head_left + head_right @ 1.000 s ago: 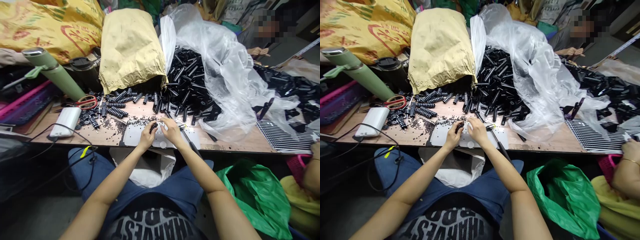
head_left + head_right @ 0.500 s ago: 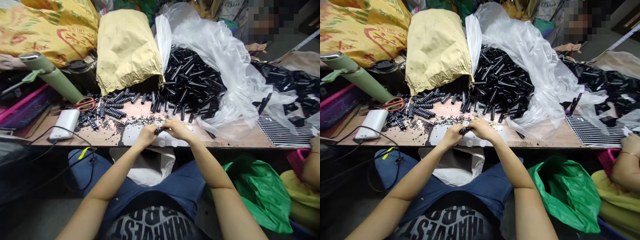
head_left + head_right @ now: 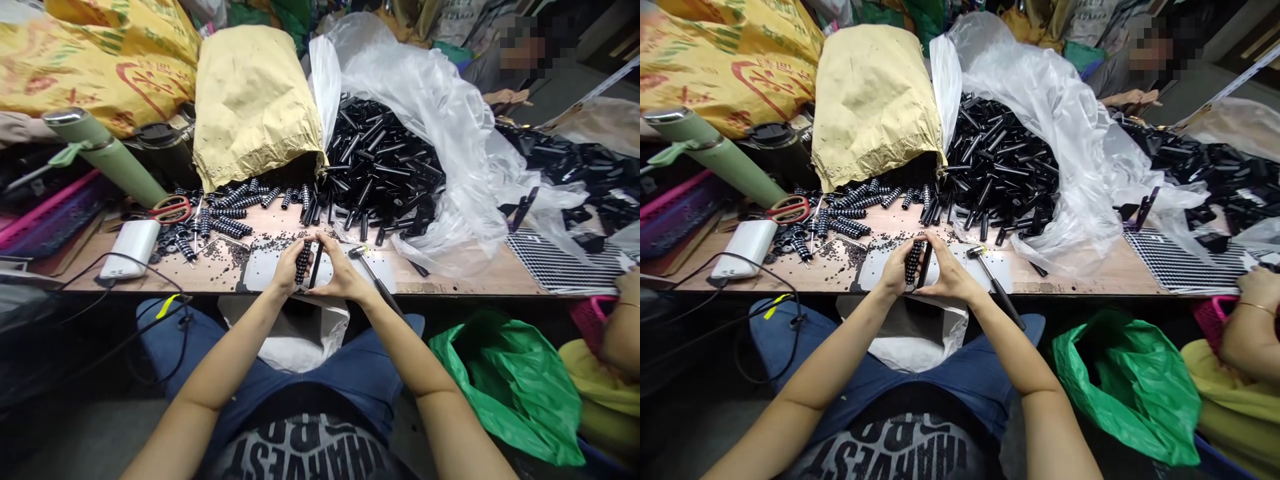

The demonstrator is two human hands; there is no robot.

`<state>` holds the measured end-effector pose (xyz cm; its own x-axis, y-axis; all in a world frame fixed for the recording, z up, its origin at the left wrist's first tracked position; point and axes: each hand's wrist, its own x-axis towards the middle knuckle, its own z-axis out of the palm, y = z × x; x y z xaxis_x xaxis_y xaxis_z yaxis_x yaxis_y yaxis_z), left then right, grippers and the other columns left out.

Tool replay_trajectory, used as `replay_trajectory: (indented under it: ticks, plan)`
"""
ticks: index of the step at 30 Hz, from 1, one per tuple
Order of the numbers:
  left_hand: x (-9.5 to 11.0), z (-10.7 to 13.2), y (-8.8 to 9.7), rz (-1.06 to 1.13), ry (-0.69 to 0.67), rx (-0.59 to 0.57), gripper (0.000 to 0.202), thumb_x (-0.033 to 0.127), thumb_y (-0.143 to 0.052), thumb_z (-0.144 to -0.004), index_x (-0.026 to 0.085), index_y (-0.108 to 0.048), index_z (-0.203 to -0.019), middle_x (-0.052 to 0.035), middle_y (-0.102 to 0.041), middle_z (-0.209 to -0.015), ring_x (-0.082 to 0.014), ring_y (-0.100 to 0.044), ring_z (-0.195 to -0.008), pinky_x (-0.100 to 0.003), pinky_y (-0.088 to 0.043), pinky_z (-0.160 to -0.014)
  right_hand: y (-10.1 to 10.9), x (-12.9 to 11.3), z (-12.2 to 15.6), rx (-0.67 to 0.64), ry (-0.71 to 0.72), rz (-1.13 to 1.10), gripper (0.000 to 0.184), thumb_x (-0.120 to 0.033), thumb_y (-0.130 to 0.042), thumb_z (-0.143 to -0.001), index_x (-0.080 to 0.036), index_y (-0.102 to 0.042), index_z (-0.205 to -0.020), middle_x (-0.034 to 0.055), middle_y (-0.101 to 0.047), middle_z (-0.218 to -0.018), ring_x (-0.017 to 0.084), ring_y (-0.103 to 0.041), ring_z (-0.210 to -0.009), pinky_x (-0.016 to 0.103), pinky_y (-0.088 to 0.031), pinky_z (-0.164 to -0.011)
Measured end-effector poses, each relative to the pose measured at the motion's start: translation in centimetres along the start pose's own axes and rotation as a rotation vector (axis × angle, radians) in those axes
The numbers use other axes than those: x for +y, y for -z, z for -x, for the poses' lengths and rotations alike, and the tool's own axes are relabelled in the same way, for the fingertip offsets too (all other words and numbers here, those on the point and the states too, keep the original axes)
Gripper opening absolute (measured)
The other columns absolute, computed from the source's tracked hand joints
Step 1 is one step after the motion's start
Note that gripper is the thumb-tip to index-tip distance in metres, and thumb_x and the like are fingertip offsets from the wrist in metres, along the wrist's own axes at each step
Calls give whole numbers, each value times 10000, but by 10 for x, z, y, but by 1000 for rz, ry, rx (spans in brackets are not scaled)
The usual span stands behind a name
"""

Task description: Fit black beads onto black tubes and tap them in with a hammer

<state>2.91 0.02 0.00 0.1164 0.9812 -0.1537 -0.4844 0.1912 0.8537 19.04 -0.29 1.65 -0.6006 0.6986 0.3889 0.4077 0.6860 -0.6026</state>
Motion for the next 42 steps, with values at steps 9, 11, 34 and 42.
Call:
replay_trajectory:
  ticks: [9, 11, 34, 42]
  plan:
    - [0, 6, -17, 12, 143, 77, 483, 472, -637, -767, 144, -596, -1119, 27, -579, -596, -125, -562, -398, -229, -463, -383, -7, -1, 6, -22, -31, -6, 1172, -425, -810, -654, -173, -62, -1521, 182, -225, -1549, 309, -194, -1449, 491, -205, -1195]
    - [2, 6, -20, 29, 185, 89, 424, 446, -633, -776, 140, -599, -1067, 31, -562, -583, -127, -565, -394, -225, -466, -371, -7, 0, 7, -16, -48, -16, 1178, -424, -817, -646, -164, -70, -1519, 193, -231, -1544, 306, -202, -1447, 487, -208, -1194]
    - [-40, 13, -3, -558, -111, 54, 343, 311, -593, -835, 160, -670, -1133, -87, -650, -961, -183, -622, -821, -335, -524, -793, -40, 6, 23, 50, -291, 216, 1046, -321, -763, -563, -40, -256, -1434, 265, -409, -1377, 383, -380, -1294, 561, -341, -1085]
    - [-56, 7, 14, -1473, -575, -251, 419, 89, -401, -888, 103, -561, -1275, -162, -608, -1047, -233, -586, -963, -371, -486, -871, -16, 12, 62, 91, -495, 479, 718, -345, -681, -759, -90, -388, -1362, 242, -456, -1322, 359, -426, -1234, 511, -397, -1003]
